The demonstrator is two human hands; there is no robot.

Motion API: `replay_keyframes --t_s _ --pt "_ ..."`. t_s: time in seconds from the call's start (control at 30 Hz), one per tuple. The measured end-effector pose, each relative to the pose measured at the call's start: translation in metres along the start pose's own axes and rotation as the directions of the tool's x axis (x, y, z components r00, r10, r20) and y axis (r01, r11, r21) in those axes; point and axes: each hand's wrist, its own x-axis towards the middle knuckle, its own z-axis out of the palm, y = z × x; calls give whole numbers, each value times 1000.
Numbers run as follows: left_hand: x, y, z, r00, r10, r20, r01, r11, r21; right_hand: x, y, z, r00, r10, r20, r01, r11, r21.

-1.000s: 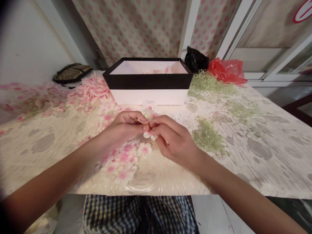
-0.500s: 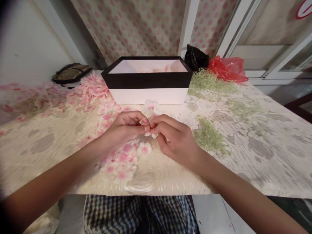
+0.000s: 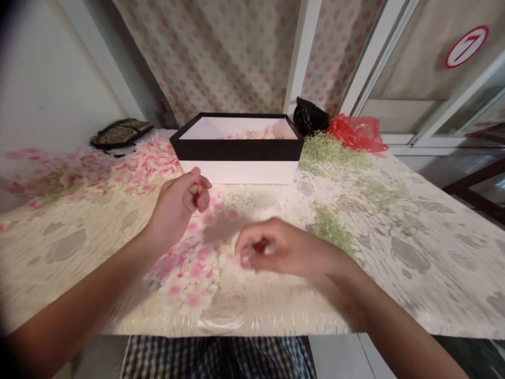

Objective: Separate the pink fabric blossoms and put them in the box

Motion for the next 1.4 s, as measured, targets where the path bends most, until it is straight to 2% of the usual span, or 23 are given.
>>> replay_keyframes --t_s 0.03,0.07,0.1,0.13,0.17,0.2,0.23,0.27,0.3,0.43,0.6,0.67,0.73,0.77,0.83,0.9,0.97,1.07,1.17,1.3,1.4 --pt "2 1 -2 1000 -6 -15 6 1000 -16 -1 -1 -3 971 64 231 -80 995 60" --pt "3 2 -4 1000 -10 -21 9 1000 -30 0 -1 -5 919 89 385 -138 985 103" --pt "4 3 -5 1000 -14 -21 13 999 -41 0 0 -7 904 84 418 -161 975 152" --pt "4 4 -6 1000 -21 -22 20 999 -50 2 1 -10 943 51 327 -129 967 222" --pt "4 5 -6 999 -25 -27 23 998 -57 4 2 -12 991 -6 132 -34 954 297" --pt "4 5 -7 999 -27 -31 25 998 -63 7 3 -15 987 -69 -145 116 931 346" --pt "4 6 -7 999 -30 -34 27 997 -67 9 4 -18 915 -121 -385 266 898 351" --pt "4 6 -7 999 -31 -36 29 997 -68 12 5 -21 849 -138 -510 346 874 341" --pt "4 6 -7 999 -34 -35 31 997 -69 13 6 -23 820 -131 -558 372 862 344" --pt "3 6 -7 998 -54 -30 52 997 -53 16 12 -23 880 -26 -474 241 885 398" --pt "6 3 -7 999 -54 -11 53 998 -36 20 26 -19 891 5 -453 155 937 314" --pt "7 1 -8 998 -60 -4 60 998 -36 23 34 -18 877 8 -480 77 984 158" --pt "8 0 -8 998 -57 -9 57 998 -38 25 42 -17 846 -39 -531 -24 994 -111" --pt "9 -1 -9 999 -52 -13 51 998 -35 26 46 -15 837 -78 -541 -75 964 -255" --pt "10 -4 -9 999 -47 -22 46 999 -16 25 51 -11 850 -131 -511 -160 859 -486" --pt "12 -7 -10 998 -49 -29 49 999 6 27 50 -8 871 -105 -480 -233 772 -591" --pt "13 -10 -9 998 -57 -27 58 998 15 33 46 -9 895 -44 -443 -266 745 -611" --pt "14 -13 -9 998 -61 -14 61 998 11 56 40 -18 936 60 -346 -259 783 -565" --pt "15 -13 -11 998 -55 -15 55 998 10 82 37 -29 939 116 -324 -280 804 -524" --pt "17 -10 -15 998 -41 -42 42 999 5 88 25 -35 895 56 -443 -296 816 -496" --pt "17 -8 -18 998 -29 -58 29 1000 -2 77 -1 -43 841 -21 -540 -280 838 -469"
